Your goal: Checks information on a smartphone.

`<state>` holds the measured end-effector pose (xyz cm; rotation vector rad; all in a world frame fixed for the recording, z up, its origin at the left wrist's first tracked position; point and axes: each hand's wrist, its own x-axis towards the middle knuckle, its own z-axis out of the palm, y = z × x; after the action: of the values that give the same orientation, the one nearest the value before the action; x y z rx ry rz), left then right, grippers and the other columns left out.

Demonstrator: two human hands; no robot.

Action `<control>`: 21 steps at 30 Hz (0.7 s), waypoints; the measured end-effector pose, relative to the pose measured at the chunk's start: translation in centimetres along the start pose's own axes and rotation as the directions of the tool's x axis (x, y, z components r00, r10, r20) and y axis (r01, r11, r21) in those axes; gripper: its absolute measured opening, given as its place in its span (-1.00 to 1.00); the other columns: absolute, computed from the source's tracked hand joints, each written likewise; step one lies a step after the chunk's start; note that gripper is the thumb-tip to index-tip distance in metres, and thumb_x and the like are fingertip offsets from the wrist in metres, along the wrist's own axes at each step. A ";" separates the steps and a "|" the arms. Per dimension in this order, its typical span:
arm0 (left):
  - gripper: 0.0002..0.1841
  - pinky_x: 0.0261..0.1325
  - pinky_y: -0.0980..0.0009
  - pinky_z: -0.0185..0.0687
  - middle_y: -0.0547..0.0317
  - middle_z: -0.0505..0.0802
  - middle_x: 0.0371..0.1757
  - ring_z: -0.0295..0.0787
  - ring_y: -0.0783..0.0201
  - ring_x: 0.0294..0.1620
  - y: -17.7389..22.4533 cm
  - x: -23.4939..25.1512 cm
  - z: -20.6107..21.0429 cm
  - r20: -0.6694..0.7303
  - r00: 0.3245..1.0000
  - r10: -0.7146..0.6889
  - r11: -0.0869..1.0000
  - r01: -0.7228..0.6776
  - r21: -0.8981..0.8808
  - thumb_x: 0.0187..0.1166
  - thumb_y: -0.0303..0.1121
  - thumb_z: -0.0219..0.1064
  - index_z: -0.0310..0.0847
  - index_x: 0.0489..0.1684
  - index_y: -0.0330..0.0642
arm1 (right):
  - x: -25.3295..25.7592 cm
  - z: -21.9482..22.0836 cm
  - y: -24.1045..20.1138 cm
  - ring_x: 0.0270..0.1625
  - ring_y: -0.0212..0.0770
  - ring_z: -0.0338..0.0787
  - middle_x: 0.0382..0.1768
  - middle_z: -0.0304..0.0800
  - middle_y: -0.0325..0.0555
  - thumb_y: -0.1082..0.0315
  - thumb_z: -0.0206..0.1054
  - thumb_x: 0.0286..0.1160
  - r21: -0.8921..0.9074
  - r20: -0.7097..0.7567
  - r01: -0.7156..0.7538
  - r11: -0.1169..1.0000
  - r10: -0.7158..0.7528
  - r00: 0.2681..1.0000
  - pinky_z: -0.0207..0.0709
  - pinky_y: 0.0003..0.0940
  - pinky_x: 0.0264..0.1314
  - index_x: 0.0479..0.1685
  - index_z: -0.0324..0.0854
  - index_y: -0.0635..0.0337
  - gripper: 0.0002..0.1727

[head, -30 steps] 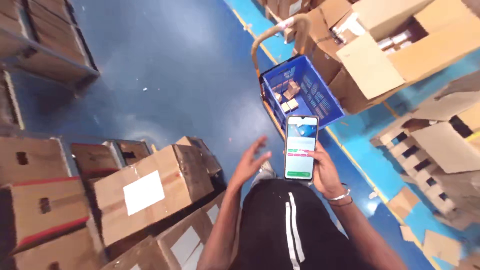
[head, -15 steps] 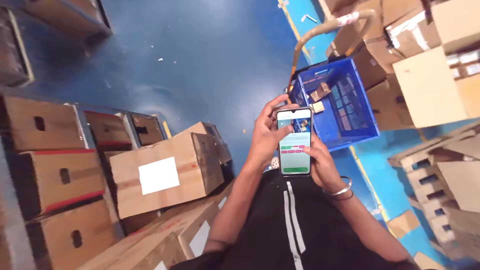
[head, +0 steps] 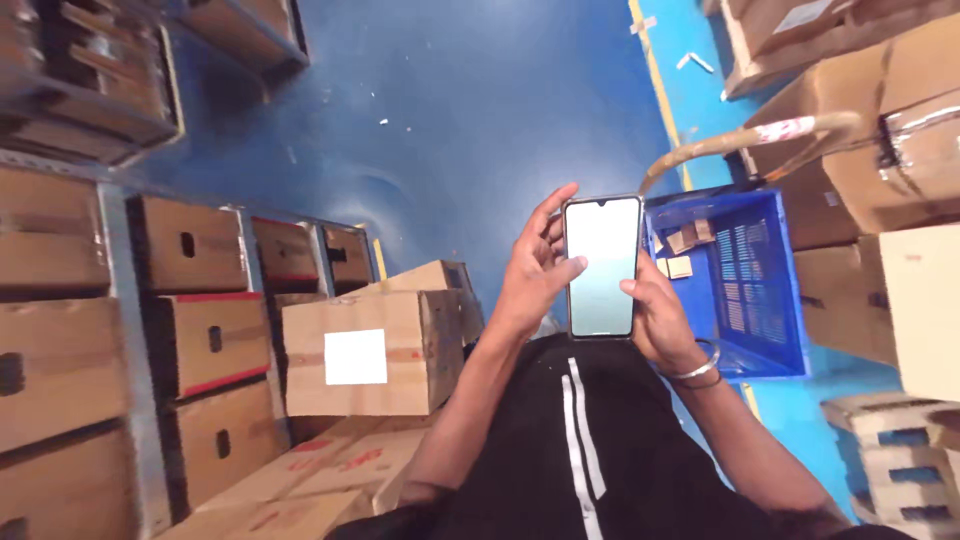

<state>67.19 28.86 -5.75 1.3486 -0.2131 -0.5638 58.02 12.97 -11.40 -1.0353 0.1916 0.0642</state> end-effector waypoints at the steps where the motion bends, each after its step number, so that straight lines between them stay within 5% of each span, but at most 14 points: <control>1: -0.18 0.21 0.22 0.76 0.03 0.71 0.41 0.77 0.18 0.23 0.3 1.2 -0.1 -0.002 1.000 0.007 1.000 -0.007 0.002 0.44 -0.75 0.22 0.18 0.79 0.03 | 1.1 -0.2 -0.5 0.29 -0.29 0.75 0.26 0.73 -0.14 0.35 0.00 0.62 0.000 0.004 0.012 1.000 -0.012 1.000 0.65 -0.26 0.39 0.61 0.28 0.12 -0.47; 13: -0.18 0.28 0.25 0.73 0.02 0.75 0.38 0.79 0.21 0.21 0.9 13.3 -3.4 0.128 0.990 -0.065 0.991 0.079 -0.110 0.46 -0.67 0.18 0.02 0.83 -0.03 | 12.0 0.3 -3.0 0.25 -0.24 0.77 0.25 0.72 -0.04 0.55 0.03 0.45 0.048 -0.195 0.020 0.999 -0.011 0.981 0.67 -0.25 0.33 0.63 0.27 0.16 -0.36; 16: -0.22 0.29 0.25 0.72 -0.03 0.77 0.34 0.80 0.21 0.20 1.5 17.5 -5.7 0.216 0.975 -0.062 0.988 0.090 -0.122 0.46 -0.64 0.16 0.04 0.81 -0.12 | 15.7 1.8 -3.8 0.21 -0.31 0.80 0.18 0.77 -0.12 0.25 -0.19 0.84 0.055 -0.353 0.015 0.998 0.006 0.936 0.71 -0.30 0.31 0.64 0.30 0.14 -0.51; 21: -0.46 0.24 0.23 0.76 -0.01 0.81 0.22 0.83 0.22 0.12 2.9 25.2 -9.7 0.355 0.931 -0.087 0.986 0.132 -0.104 0.65 -0.47 0.10 0.26 0.67 -0.20 | 22.4 3.5 -4.5 0.17 -0.23 0.83 0.14 0.81 -0.05 0.08 -0.30 0.88 0.103 -0.448 0.101 0.989 -0.045 0.893 0.74 -0.22 0.28 0.62 0.33 0.13 -0.45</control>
<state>93.76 24.92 -9.52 1.1347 -0.3874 -0.8986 81.11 12.90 -10.09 -0.9195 0.5673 -0.2552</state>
